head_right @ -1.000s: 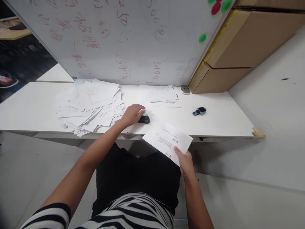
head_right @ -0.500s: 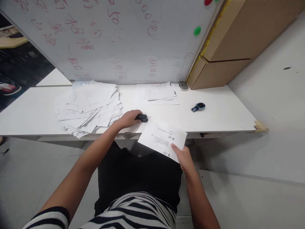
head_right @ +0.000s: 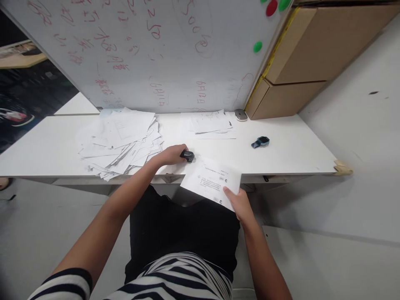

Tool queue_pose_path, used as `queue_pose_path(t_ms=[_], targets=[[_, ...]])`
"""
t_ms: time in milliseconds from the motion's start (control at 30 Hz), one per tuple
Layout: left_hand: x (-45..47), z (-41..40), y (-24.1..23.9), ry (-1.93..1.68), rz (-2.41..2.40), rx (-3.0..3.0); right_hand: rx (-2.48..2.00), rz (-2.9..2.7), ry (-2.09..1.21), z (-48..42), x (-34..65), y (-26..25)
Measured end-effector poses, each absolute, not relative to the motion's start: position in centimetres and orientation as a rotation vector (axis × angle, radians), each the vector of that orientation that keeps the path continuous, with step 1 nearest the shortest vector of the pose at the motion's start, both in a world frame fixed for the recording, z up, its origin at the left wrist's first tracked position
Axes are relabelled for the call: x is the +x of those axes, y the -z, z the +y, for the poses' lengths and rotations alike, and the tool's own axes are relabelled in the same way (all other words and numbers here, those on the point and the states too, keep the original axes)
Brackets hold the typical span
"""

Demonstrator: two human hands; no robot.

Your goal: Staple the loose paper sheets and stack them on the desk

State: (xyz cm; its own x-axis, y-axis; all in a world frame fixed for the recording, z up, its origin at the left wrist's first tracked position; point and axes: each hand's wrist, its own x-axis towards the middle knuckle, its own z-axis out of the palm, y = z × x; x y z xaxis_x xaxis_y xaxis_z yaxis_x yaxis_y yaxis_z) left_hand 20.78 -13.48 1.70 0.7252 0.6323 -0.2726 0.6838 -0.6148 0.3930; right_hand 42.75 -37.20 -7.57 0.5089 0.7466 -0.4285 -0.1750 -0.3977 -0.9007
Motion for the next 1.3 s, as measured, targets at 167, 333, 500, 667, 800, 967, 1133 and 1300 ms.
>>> queue_pose_path(t_ms=[167,333,500,667,800,967,1133,1300], targets=[[20.8,-13.4,-1.7,0.130,0.990,2.445,-1.685,-0.519,-1.141,-37.1,43.0,8.1],[20.7,-13.5,-1.6,0.082,0.980,2.443,-1.668,-0.566,-1.145,-36.9,42.9,7.8],[20.5,-13.7,-2.2,0.122,1.013,2.418,-1.678,-0.538,-1.168,-36.7,42.7,7.2],[21.7,-13.0,-3.1,0.066,0.963,2.327,-1.722,-0.534,-1.145,-36.6,42.9,7.4],[24.6,-12.3,-1.8,-0.261,1.116,2.457,-1.712,-0.521,-1.151,-36.7,42.9,7.3],[26.7,-11.5,0.7,-0.156,1.188,2.470,-1.598,-0.401,-1.257,-36.7,42.6,5.9],[26.4,-11.3,1.0,-0.148,1.162,2.453,-1.573,-0.348,-1.347,-36.8,43.1,5.5],[26.6,-11.4,0.8,-0.076,1.170,2.437,-1.618,-0.358,-1.345,-36.9,43.6,6.1]])
